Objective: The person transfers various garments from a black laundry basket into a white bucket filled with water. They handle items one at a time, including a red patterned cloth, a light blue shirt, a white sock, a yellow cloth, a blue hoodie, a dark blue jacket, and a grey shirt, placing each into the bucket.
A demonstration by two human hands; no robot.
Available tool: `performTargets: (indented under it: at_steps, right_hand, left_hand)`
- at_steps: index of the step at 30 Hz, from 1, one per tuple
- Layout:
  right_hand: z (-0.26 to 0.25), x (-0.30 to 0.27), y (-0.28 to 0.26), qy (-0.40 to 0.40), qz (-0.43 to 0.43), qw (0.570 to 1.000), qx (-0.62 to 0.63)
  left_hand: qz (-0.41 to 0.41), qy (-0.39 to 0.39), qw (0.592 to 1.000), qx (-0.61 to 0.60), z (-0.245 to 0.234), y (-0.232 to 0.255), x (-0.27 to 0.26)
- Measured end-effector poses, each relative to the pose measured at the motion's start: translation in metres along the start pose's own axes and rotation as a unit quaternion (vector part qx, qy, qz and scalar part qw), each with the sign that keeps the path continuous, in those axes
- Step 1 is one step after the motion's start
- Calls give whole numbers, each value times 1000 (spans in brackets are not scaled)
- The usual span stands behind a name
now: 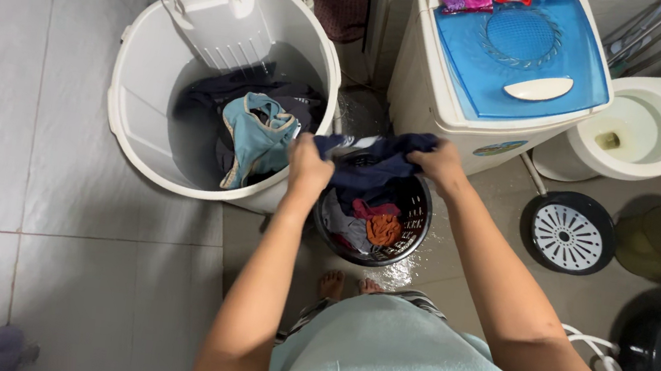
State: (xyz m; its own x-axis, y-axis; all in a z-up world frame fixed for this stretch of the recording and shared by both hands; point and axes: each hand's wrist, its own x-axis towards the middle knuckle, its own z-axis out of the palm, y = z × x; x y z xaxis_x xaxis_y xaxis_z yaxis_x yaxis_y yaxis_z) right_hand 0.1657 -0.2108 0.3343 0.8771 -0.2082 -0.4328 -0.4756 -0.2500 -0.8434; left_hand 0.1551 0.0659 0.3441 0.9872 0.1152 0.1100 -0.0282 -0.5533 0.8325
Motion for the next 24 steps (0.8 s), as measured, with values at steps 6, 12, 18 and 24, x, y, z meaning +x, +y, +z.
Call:
performTargets:
  at_steps: [6,12,18,24]
  right_hand:
    - [-16,3,21,23,-17,999,-19]
    - [-26,-16,11,-193,-161,967,-50]
    - [-18,-22,2,-103,-278,941,-160]
    - [-9,-30,-22,-135,-192,969,78]
  left_hand:
    - [-306,24,915,-261,-12,-31,13]
    - [-382,-126,665,-629,-23,-64,44]
    - [-308,-172,682,-641,-39,-43,46]
    - [-98,-228,930,-270,-26,9,31]
